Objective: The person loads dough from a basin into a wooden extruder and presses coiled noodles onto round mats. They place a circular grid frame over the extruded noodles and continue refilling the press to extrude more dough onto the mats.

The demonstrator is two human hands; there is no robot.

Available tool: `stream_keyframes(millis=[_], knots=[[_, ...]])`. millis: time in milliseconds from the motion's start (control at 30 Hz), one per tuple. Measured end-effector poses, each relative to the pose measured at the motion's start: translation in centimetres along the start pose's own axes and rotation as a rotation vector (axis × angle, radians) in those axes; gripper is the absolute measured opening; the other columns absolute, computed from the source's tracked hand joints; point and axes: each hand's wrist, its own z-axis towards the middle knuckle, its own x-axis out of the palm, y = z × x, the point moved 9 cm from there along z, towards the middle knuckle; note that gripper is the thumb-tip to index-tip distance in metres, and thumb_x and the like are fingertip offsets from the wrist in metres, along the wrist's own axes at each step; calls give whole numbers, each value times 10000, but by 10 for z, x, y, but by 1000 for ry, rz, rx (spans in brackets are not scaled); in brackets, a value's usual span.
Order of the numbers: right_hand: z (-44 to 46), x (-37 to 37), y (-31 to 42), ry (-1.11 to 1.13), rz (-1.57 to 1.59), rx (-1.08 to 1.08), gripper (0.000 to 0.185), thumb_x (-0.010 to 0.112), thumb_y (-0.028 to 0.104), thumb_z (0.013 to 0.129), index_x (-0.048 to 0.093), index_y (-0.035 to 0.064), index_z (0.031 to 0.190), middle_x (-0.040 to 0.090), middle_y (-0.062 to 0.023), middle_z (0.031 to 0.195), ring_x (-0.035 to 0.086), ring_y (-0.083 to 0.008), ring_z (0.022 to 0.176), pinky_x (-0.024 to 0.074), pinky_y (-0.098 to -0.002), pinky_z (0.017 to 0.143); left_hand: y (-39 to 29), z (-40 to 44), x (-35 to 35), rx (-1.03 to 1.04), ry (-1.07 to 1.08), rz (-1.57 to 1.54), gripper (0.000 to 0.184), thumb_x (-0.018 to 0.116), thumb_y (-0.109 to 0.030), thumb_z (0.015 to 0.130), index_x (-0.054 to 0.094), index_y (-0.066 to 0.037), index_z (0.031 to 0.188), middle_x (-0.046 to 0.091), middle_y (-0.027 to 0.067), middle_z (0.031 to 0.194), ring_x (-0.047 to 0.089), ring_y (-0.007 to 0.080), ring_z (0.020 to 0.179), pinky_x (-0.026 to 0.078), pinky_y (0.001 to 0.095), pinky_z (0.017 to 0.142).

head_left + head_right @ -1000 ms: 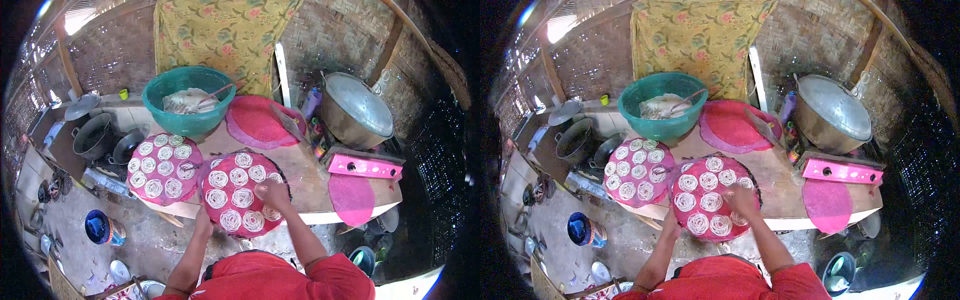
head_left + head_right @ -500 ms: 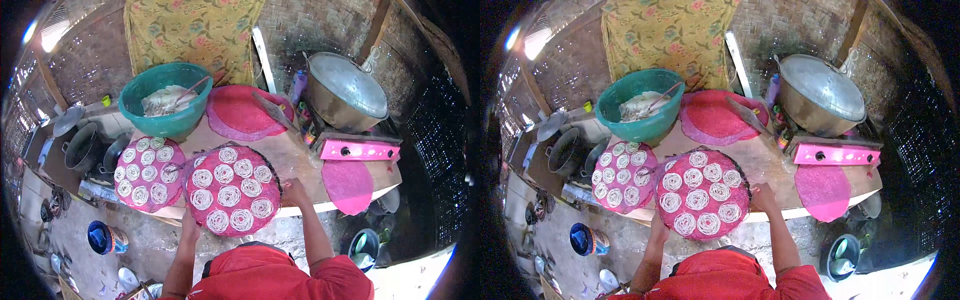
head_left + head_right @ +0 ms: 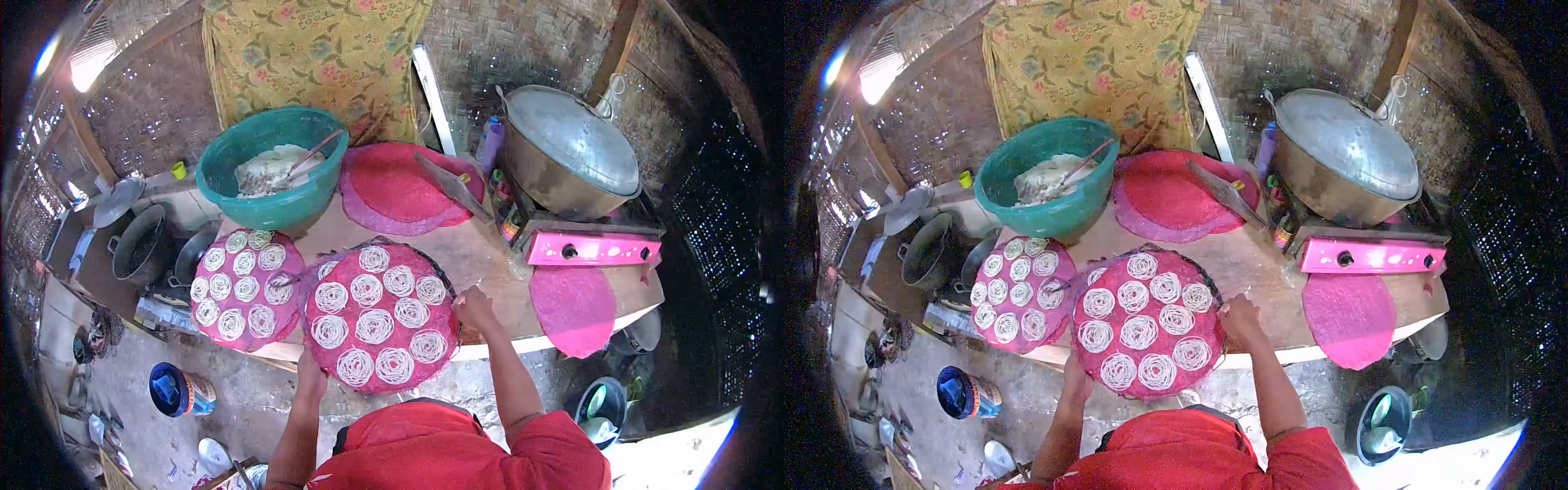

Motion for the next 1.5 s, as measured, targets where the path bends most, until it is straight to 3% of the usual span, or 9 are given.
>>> stream_keyframes(millis=[233,300,533,733,967,1200,1300,1333,1500], knots=[[9,-12,-9,-183,178,-66,276,550,268,797,630,50,947,557,-183,1053,557,-366,973,418,-547,810,-2,0,0,-7,-32,-16,528,296,-423,977,356,-48,1344,444,89,1345,457,236,1205,359,413,1023],[17,-7,-13,-223,20,-122,241,607,199,744,612,7,890,569,-189,943,578,-343,891,468,-431,769,-1,0,-1,-20,-22,6,519,263,-413,988,359,-44,1338,446,92,1340,468,224,1199,372,396,1008],[21,-26,-22,-87,88,-189,272,634,199,717,613,21,921,581,-202,920,582,-359,877,463,-446,779,1,1,2,-36,-6,-60,547,257,-434,982,338,-39,1351,436,99,1347,450,240,1212,363,402,1013],[84,-139,-74,-552,-58,104,169,552,139,819,588,-9,891,622,-250,800,631,-381,782,503,-454,711,-26,19,18,34,-72,43,515,236,-380,996,343,-14,1343,438,117,1340,450,244,1206,355,389,1019],[129,-133,-103,-456,-64,278,205,470,149,869,602,5,931,638,-240,834,637,-398,805,515,-481,716,-49,48,-2,194,-288,352,567,356,-385,969,324,42,1341,426,156,1339,407,240,1233,318,333,1026],[141,-129,-112,-566,-28,174,271,472,247,895,612,17,863,640,-237,788,639,-397,734,508,-500,660,-73,20,29,551,-254,1142,437,579,-161,856,445,15,1234,471,191,1249,454,288,1156,352,362,979],[135,-135,-104,-628,115,94,251,477,254,901,558,17,897,614,-262,748,613,-427,715,467,-521,626,-71,13,32,587,-302,1255,441,597,-131,832,449,20,1219,486,198,1204,471,293,1124,359,369,971],[127,-139,-91,-624,140,60,309,453,283,922,581,7,871,610,-262,738,610,-423,720,469,-509,628,-72,11,39,529,-252,1201,551,611,-183,812,414,18,1285,388,280,1314,353,410,1240,274,454,1041],[102,-132,-10,-645,400,-369,144,580,147,862,620,27,929,634,-206,791,646,-317,702,484,-398,607,-85,-2,76,635,-215,1111,500,579,-174,851,407,8,1285,414,223,1314,434,369,1188,350,427,999]])
